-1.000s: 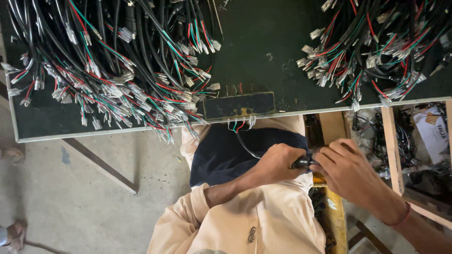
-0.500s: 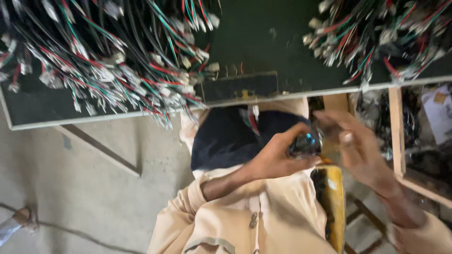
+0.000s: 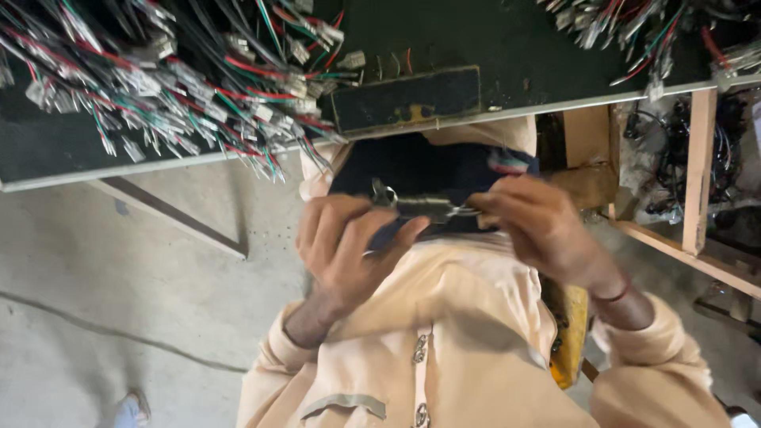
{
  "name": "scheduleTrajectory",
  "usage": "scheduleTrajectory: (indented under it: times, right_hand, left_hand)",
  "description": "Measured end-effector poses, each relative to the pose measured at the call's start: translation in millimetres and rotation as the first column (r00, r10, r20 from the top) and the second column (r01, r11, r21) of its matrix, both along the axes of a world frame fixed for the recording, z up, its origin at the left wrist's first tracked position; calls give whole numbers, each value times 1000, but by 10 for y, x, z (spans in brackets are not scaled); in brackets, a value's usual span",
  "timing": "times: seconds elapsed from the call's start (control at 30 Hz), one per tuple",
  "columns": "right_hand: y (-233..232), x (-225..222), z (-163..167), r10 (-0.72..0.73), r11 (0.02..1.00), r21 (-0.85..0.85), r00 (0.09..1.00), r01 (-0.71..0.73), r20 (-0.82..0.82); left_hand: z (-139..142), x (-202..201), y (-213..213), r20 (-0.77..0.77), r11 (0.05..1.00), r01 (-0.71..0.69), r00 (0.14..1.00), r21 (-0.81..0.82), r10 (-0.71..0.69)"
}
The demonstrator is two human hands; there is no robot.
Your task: The person sits at a workbench covered with many wired connectors and assembles electrical plug connectors. They pick wire leads, insert the red and green wires into connector housings, press and twist the parts together by hand, and set finished connectors back on the table among the piles.
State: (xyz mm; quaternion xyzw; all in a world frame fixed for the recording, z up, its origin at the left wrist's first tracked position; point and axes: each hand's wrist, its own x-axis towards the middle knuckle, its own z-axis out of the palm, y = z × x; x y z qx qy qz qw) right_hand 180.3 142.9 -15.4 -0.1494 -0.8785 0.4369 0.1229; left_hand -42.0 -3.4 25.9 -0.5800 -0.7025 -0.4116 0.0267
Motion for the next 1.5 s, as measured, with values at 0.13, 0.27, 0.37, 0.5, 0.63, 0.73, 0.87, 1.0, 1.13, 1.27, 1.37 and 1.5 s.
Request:
scheduleTrajectory:
  times: [0.13,0.27,0.37,0.5,0.63,0.73,0.87,1.0,1.13,1.27,1.37,1.5]
  right_hand:
    - [86,-89,227,30,968,244,994,-54,100]
    - [95,-125,370,15,929,368,999,-25,30]
    - [132,-134,458,2,908,419,999,-24,54]
    - [134,-178,516,87,877,465,992,-121,93]
    - [143,-223,522,111,813,546,975,-201,193]
    - [198,-196,534,151,793,546,955,-271,255]
    - [255,-118,526,176,814,523,966,-252,191]
    - [251,-33,485,199,820,508,964,-263,178]
    - [322,37,347,286,812,512,956,-281,71]
    - [322,6,-102,322,919,312,917,-242,-236]
    - [120,-2,-505,220,974,138,895,-180,-387]
    - [-168,-8,-830,16,999,41,845,7,-535]
  left_hand:
    - [107,-170,73,117,908,395,917,-136,-381]
    - [-103,-63,246,316,819,533,831,-214,-458]
    - [-291,62,265,248,840,475,875,-263,-417]
    - [-426,138,255,215,839,485,872,-246,-440]
    - [-432,167,265,304,872,435,882,-225,-361]
    - [-411,171,274,301,877,394,901,-273,-311]
    - [-398,188,283,364,874,427,871,-229,-330]
    - [-401,232,305,362,862,423,878,-280,-313]
    - [-386,243,282,557,813,537,756,-227,-344]
    - [-350,310,223,684,818,555,657,-154,-317]
    - [-347,385,243,686,825,555,642,-108,-342]
    - [-279,450,207,686,832,543,648,-113,-330]
